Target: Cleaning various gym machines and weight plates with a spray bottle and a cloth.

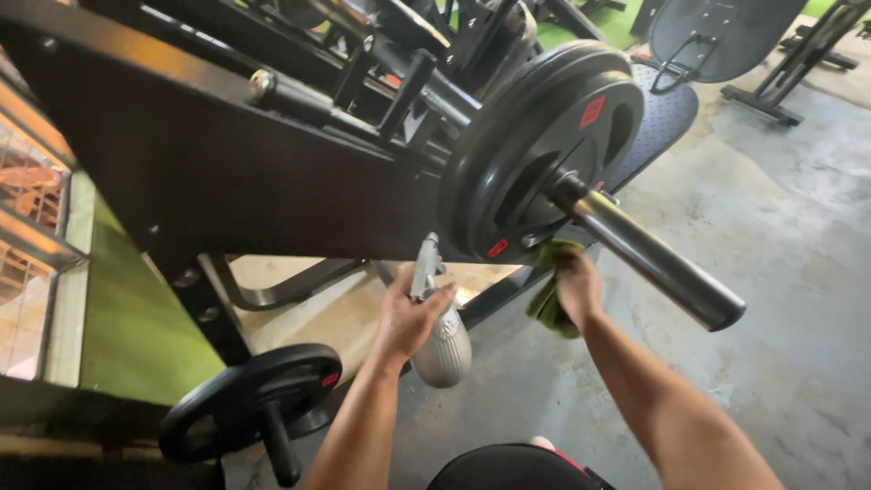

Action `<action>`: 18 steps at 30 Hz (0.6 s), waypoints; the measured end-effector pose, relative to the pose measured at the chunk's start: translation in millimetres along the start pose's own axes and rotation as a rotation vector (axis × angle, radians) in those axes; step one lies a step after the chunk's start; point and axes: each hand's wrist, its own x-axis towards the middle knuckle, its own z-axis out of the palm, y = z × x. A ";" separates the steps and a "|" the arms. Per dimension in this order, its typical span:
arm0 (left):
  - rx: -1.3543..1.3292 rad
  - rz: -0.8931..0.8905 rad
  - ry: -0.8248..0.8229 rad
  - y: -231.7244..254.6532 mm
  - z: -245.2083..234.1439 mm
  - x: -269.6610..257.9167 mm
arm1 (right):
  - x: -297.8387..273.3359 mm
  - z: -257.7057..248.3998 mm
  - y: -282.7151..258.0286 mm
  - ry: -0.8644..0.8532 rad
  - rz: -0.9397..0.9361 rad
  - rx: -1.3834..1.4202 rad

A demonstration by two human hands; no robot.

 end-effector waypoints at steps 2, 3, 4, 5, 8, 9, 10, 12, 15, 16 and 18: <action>0.020 -0.029 -0.027 -6.1 15.4 2.0 | 19.3 -13.3 1.7 0.025 -0.051 0.154; 0.038 -0.058 -0.043 -8.8 23.3 3.8 | 30.9 -19.3 1.9 0.040 -0.108 0.307; 0.039 -0.056 -0.046 -13.1 31.2 4.4 | 46.8 -26.5 -3.9 0.044 -0.109 0.309; 0.030 -0.085 -0.078 -16.9 38.6 4.9 | 62.9 -32.8 -10.2 0.061 -0.194 0.538; 0.034 -0.128 -0.127 -37.1 61.0 11.8 | 112.5 -47.3 -29.0 0.089 -0.364 1.001; 0.042 -0.149 -0.141 -46.2 68.6 12.7 | 127.8 -50.9 -34.2 0.098 -0.445 1.229; 0.042 -0.152 -0.135 -43.7 76.7 16.3 | 130.3 -57.2 -53.4 0.092 -0.440 1.231; 0.098 -0.177 -0.200 -43.4 92.1 17.5 | 131.5 -66.5 -86.7 -0.022 -0.372 1.195; 0.179 -0.239 -0.240 -67.9 115.0 31.4 | 172.1 -34.3 -25.9 -0.082 -0.526 1.116; 0.175 -0.259 -0.228 -65.1 123.0 33.7 | 183.3 -25.9 -15.1 -0.095 -0.506 1.115; 0.232 -0.292 -0.251 -59.1 140.4 42.8 | 207.9 -10.7 6.4 0.070 -0.629 1.000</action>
